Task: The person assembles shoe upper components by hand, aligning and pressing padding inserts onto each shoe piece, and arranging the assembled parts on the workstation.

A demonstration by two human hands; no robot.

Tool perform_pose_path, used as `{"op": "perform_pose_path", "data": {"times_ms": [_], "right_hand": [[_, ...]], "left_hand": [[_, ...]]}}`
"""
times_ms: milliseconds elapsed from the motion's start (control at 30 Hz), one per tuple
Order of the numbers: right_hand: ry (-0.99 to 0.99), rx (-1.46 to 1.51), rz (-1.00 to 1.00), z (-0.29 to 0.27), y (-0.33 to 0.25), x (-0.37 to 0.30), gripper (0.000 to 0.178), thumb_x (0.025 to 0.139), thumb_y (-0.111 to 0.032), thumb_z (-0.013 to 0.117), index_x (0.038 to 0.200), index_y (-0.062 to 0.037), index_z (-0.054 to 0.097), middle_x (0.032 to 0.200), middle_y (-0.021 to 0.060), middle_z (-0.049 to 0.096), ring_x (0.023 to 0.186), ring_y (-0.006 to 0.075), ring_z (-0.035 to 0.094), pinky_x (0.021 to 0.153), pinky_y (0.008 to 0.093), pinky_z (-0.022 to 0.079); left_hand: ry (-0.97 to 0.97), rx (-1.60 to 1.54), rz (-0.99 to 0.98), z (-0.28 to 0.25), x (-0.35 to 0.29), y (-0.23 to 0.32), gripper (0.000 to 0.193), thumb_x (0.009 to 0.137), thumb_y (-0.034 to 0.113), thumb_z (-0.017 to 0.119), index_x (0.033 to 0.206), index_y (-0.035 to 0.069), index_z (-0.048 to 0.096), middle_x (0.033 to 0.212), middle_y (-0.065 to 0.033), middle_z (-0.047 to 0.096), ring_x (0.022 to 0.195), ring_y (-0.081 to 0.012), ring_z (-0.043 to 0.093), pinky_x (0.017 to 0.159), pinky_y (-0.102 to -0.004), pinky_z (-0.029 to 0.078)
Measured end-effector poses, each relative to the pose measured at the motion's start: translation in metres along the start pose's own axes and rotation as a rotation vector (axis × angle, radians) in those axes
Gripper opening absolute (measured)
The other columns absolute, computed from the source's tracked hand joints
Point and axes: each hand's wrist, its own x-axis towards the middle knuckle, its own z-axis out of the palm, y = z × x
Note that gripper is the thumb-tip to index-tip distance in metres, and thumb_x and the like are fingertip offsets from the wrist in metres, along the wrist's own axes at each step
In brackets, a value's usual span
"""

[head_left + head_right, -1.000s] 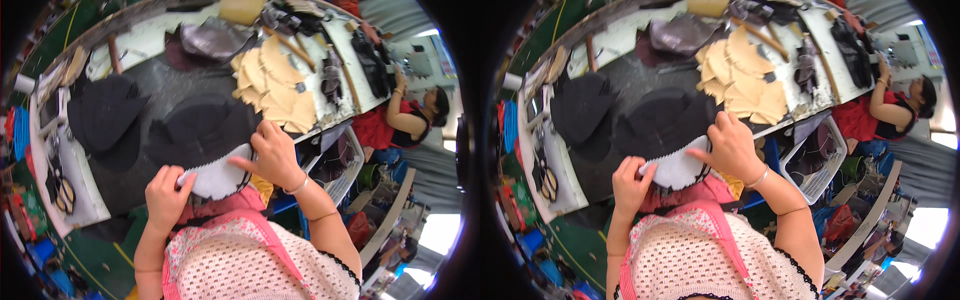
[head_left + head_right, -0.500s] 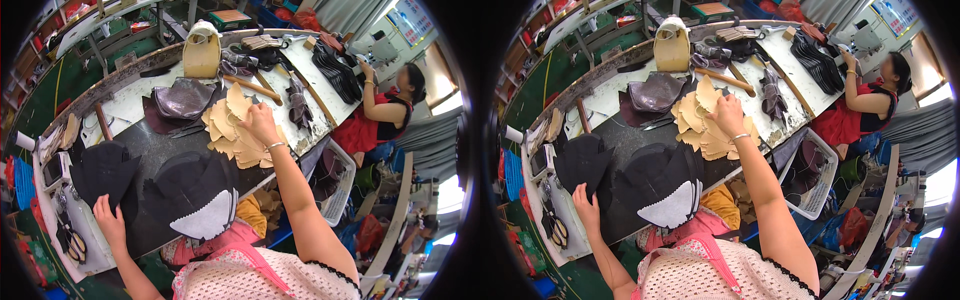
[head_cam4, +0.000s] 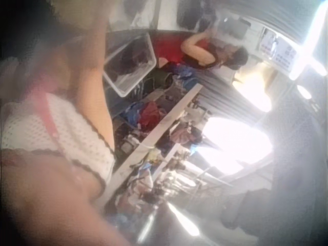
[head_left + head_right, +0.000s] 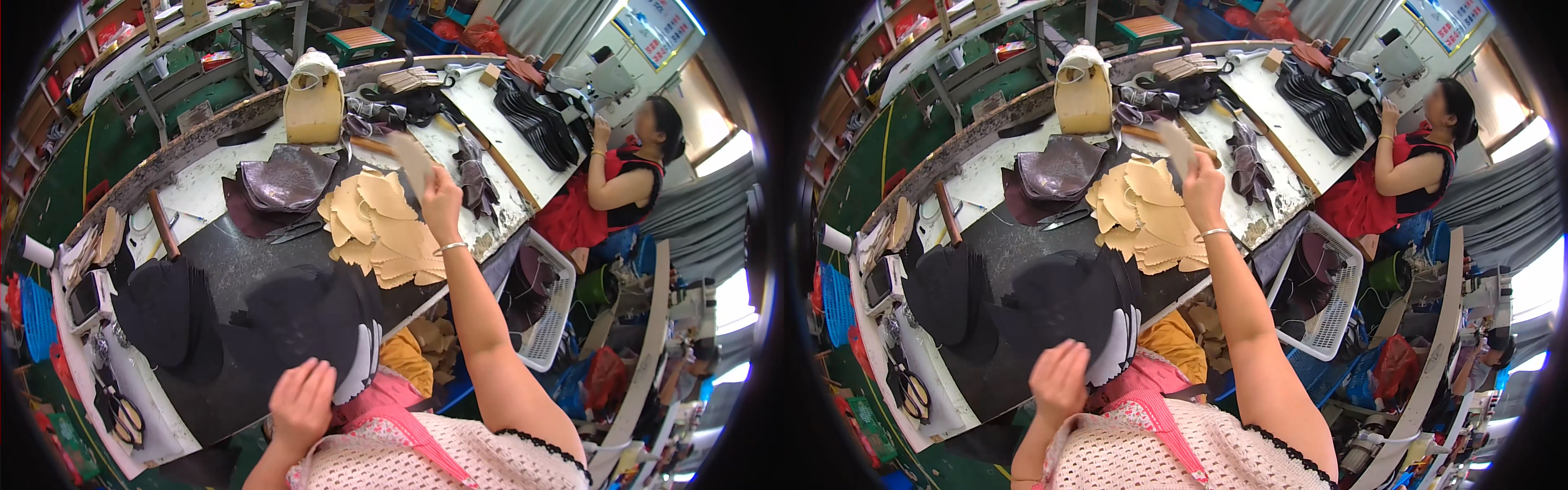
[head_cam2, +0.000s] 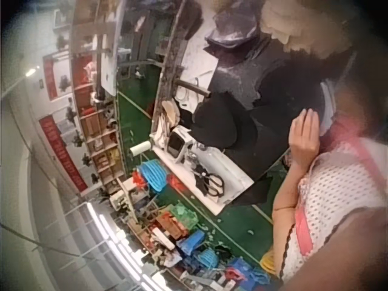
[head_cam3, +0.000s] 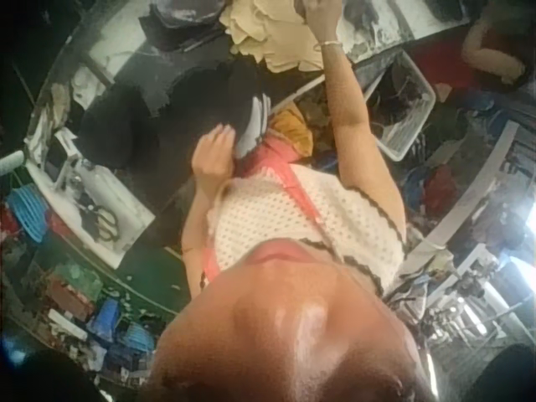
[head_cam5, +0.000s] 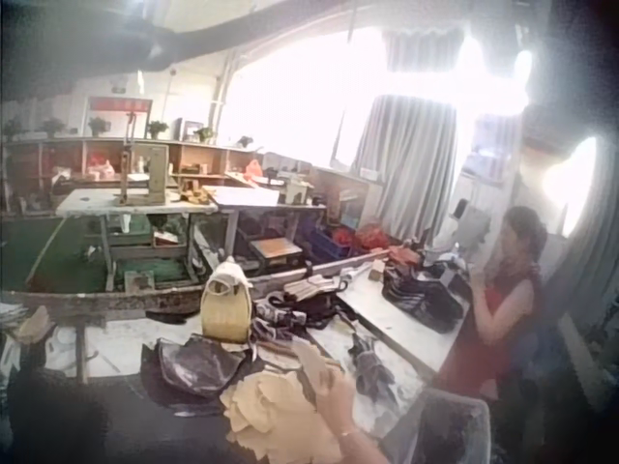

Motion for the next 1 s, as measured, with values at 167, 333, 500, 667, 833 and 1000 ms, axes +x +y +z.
{"op": "perform_pose_path", "data": {"times_ms": [167,333,500,667,833,1000], "right_hand": [[0.147,0.034,-0.274,-0.020,-0.024,-0.013,0.008,0.084,-0.010,0.061,0.082,-0.0021,0.061,0.070,0.0163,0.062,0.063,0.0303,0.063,0.056,0.0370,0.047],[-0.588,-0.192,-0.466,-0.018,-0.035,-0.055,0.022,0.079,-0.025,0.070,0.079,-0.0040,0.062,0.107,0.0137,0.063,0.096,0.0304,0.059,0.083,0.0378,0.048],[-0.617,-0.193,-0.315,-0.013,-0.030,-0.053,0.039,0.066,-0.030,0.080,0.079,0.0010,0.060,0.104,0.0163,0.055,0.104,0.0316,0.047,0.088,0.0376,0.043],[-0.439,-0.209,-0.282,-0.004,-0.031,-0.052,0.024,0.069,-0.015,0.077,0.082,-0.0011,0.063,0.092,0.0141,0.056,0.092,0.0316,0.050,0.083,0.0388,0.044],[-0.347,0.030,-0.155,-0.002,-0.021,-0.054,0.014,0.076,-0.006,0.071,0.085,-0.0008,0.062,0.086,0.0090,0.061,0.081,0.0243,0.058,0.072,0.0347,0.048],[-0.055,0.419,-0.158,-0.037,-0.067,-0.056,0.008,0.079,0.002,0.065,0.086,-0.0028,0.066,0.079,0.0070,0.066,0.082,0.0182,0.062,0.075,0.0299,0.049]], "left_hand": [[-0.132,-0.120,-0.134,0.003,0.006,-0.002,0.034,0.066,0.025,0.076,0.090,0.003,0.066,0.097,-0.0086,0.064,0.094,-0.0277,0.060,0.077,-0.0396,0.049],[-0.218,-0.240,-0.173,-0.008,0.022,-0.005,0.039,0.067,0.034,0.078,0.087,0.003,0.065,0.095,-0.0080,0.062,0.089,-0.0275,0.059,0.076,-0.0386,0.048],[-0.327,-0.340,-0.158,-0.015,0.034,-0.013,0.040,0.068,0.035,0.077,0.087,0.002,0.065,0.095,-0.0097,0.061,0.089,-0.0278,0.059,0.076,-0.0371,0.049],[-0.317,-0.275,-0.061,-0.013,0.064,-0.013,0.032,0.073,0.024,0.075,0.094,0.002,0.063,0.096,-0.0112,0.061,0.088,-0.0290,0.060,0.076,-0.0381,0.050],[-0.315,-0.318,-0.057,-0.003,0.069,-0.013,0.031,0.075,0.023,0.074,0.094,0.002,0.063,0.097,-0.0120,0.061,0.089,-0.0295,0.060,0.077,-0.0383,0.050],[0.094,-0.328,-0.317,-0.002,0.090,-0.010,0.052,0.073,0.017,0.077,0.115,-0.002,0.052,0.112,-0.0187,0.057,0.100,-0.0345,0.057,0.087,-0.0397,0.046]]}}
